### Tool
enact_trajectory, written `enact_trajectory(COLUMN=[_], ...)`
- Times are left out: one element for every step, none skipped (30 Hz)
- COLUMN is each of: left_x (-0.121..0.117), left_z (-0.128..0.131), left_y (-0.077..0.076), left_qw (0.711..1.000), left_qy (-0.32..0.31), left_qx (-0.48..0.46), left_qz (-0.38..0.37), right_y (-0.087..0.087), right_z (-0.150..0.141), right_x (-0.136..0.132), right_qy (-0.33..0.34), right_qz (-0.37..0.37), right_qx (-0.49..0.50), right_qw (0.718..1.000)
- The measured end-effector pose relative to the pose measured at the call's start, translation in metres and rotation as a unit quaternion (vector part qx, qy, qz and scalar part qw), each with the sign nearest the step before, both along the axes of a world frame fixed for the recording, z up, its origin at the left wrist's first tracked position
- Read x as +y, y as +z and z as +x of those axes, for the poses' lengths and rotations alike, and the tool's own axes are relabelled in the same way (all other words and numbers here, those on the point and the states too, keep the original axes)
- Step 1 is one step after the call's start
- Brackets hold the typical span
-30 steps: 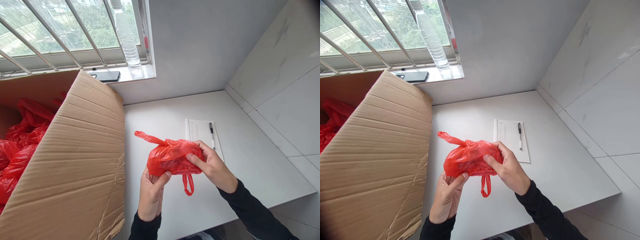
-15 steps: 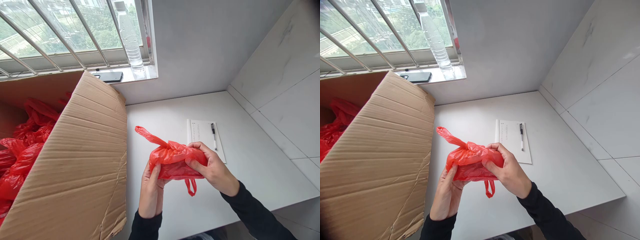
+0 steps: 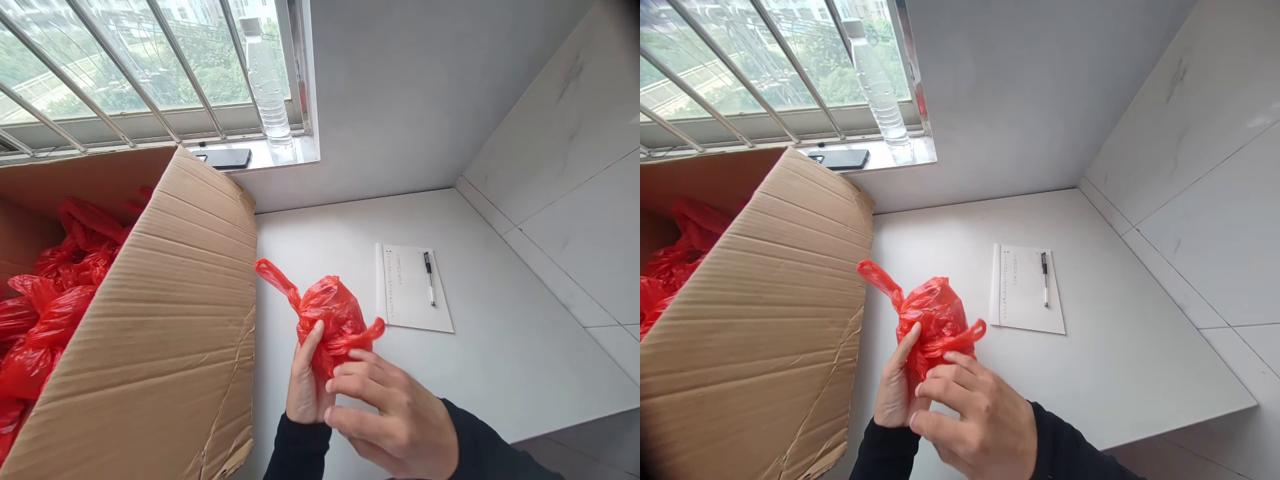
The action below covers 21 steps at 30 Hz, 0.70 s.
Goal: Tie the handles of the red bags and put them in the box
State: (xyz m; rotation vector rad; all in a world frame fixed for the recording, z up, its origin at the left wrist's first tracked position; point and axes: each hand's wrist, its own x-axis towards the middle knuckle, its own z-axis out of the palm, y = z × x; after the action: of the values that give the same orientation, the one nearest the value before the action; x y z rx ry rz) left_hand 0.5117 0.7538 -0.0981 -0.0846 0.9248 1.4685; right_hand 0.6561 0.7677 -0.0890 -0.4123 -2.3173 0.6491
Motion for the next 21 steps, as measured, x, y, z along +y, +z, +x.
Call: enact_trajectory(left_x=[0.000,0.000,0.000,-0.002,-0.003,-0.005,-0.006,-0.007,-0.008,-0.009,-0.010,-0.010,-0.011,-0.011,-0.012,-0.012,-0.012,-0.012,-0.013,-0.013,-0.014], left_z=[-0.003,-0.005,-0.007,-0.008,-0.009,-0.009,-0.009,-0.008,-0.007,-0.006,-0.005,-0.003,-0.002,-0.001,0.000,0.001,0.001,0.001,0.001,0.001,0.000], left_y=[-0.002,-0.004,-0.005,-0.006,-0.006,-0.005,-0.004,-0.003,-0.001,0.001,0.003,0.005,0.006,0.008,0.009,0.010,0.010,0.009,0.008,0.007,0.005], left_qw=[1.000,0.999,0.999,0.998,0.998,0.998,0.998,0.999,0.999,0.999,0.999,0.999,0.998,0.997,0.994,0.992,0.988,0.985,0.982,0.980,0.978], left_qy=[0.016,0.032,0.045,0.051,0.050,0.045,0.038,0.030,0.023,0.016,0.008,-0.001,-0.013,-0.026,-0.041,-0.056,-0.069,-0.079,-0.086,-0.092,-0.096], left_qx=[0.007,0.016,0.024,0.031,0.036,0.038,0.039,0.039,0.038,0.039,0.042,0.049,0.059,0.074,0.090,0.107,0.123,0.139,0.152,0.162,0.169], left_qz=[-0.009,-0.011,-0.010,-0.009,-0.009,-0.008,-0.005,-0.001,0.003,0.006,0.009,0.013,0.020,0.028,0.038,0.048,0.056,0.062,0.065,0.069,0.071], right_y=[0.004,0.007,0.010,0.013,0.013,0.013,0.011,0.009,0.006,0.003,0.000,-0.001,-0.002,-0.003,-0.002,-0.001,0.000,0.001,0.002,0.002,0.003], right_z=[0.003,0.007,0.010,0.013,0.015,0.016,0.015,0.014,0.013,0.012,0.011,0.011,0.010,0.011,0.011,0.012,0.013,0.014,0.014,0.015,0.015], right_x=[-0.003,-0.004,-0.003,0.001,0.006,0.012,0.019,0.026,0.032,0.037,0.040,0.042,0.043,0.042,0.041,0.041,0.040,0.040,0.041,0.041,0.042], right_qy=[-0.002,-0.032,-0.085,-0.150,-0.215,-0.266,-0.294,-0.295,-0.275,-0.247,-0.220,-0.197,-0.179,-0.168,-0.163,-0.162,-0.162,-0.163,-0.165,-0.166,-0.166], right_qz=[-0.020,-0.050,-0.090,-0.135,-0.185,-0.237,-0.290,-0.343,-0.394,-0.441,-0.479,-0.509,-0.528,-0.538,-0.542,-0.544,-0.544,-0.544,-0.541,-0.538,-0.535], right_qx=[0.020,0.045,0.065,0.077,0.077,0.068,0.050,0.029,0.014,0.008,0.011,0.021,0.037,0.055,0.070,0.081,0.087,0.087,0.083,0.076,0.070], right_qw=[1.000,0.997,0.990,0.976,0.956,0.932,0.909,0.891,0.877,0.863,0.849,0.838,0.829,0.824,0.821,0.819,0.819,0.819,0.821,0.823,0.825])
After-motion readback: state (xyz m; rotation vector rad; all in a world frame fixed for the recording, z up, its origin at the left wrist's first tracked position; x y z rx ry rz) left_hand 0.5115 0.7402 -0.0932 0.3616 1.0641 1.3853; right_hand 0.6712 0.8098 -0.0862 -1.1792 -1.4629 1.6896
